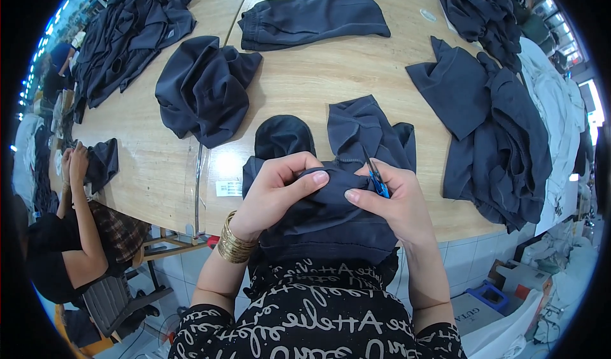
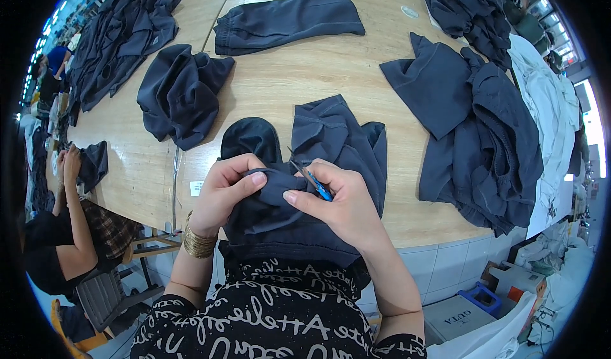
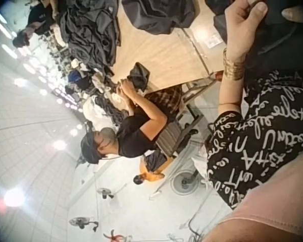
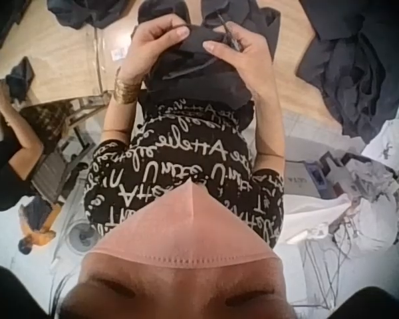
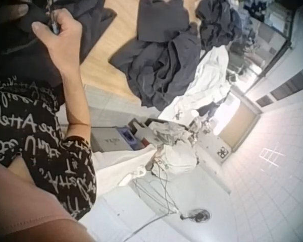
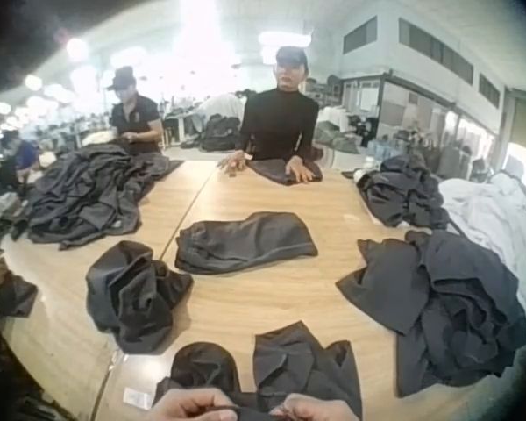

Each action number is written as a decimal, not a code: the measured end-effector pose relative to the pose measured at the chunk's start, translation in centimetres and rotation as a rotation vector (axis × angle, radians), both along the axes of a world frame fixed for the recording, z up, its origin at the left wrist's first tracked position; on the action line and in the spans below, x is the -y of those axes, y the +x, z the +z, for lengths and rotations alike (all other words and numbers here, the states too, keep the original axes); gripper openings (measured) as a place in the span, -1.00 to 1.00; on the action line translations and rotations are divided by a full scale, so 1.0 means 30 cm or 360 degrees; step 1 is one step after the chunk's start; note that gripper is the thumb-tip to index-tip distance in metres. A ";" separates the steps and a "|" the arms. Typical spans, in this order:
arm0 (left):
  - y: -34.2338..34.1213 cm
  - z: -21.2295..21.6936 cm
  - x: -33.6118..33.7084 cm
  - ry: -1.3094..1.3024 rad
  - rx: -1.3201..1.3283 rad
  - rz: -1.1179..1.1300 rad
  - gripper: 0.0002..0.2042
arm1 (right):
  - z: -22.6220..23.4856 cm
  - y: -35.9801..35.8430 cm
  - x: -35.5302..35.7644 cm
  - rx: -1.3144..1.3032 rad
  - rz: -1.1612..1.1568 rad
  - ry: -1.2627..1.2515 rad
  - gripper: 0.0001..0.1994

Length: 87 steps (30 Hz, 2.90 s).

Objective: Using snips to trim loose threads from the waistband and seams of dark gray shorts.

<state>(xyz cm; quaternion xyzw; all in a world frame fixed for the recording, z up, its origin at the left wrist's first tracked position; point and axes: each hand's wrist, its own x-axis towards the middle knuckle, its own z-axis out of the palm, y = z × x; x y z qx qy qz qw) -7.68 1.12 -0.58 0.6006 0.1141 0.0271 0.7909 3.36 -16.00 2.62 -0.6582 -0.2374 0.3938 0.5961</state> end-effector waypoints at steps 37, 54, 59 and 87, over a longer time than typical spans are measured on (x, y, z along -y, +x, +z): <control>-0.019 0.010 -0.036 0.1739 0.0857 0.0369 -0.73 | -0.049 -0.024 0.008 0.1459 -0.0183 0.0188 -0.80; -0.060 -0.068 0.009 0.1398 0.1145 0.0607 -0.62 | -0.128 -0.068 0.022 0.2035 -0.0474 0.0597 -0.70; -0.054 -0.077 0.011 0.1388 0.1157 0.0587 -0.59 | -0.135 -0.066 0.022 0.2049 -0.0470 0.0624 -0.69; -0.062 -0.025 0.140 -0.2639 0.0391 -0.0426 -0.87 | 0.007 -0.074 -0.016 0.0860 -0.0256 0.0398 -0.77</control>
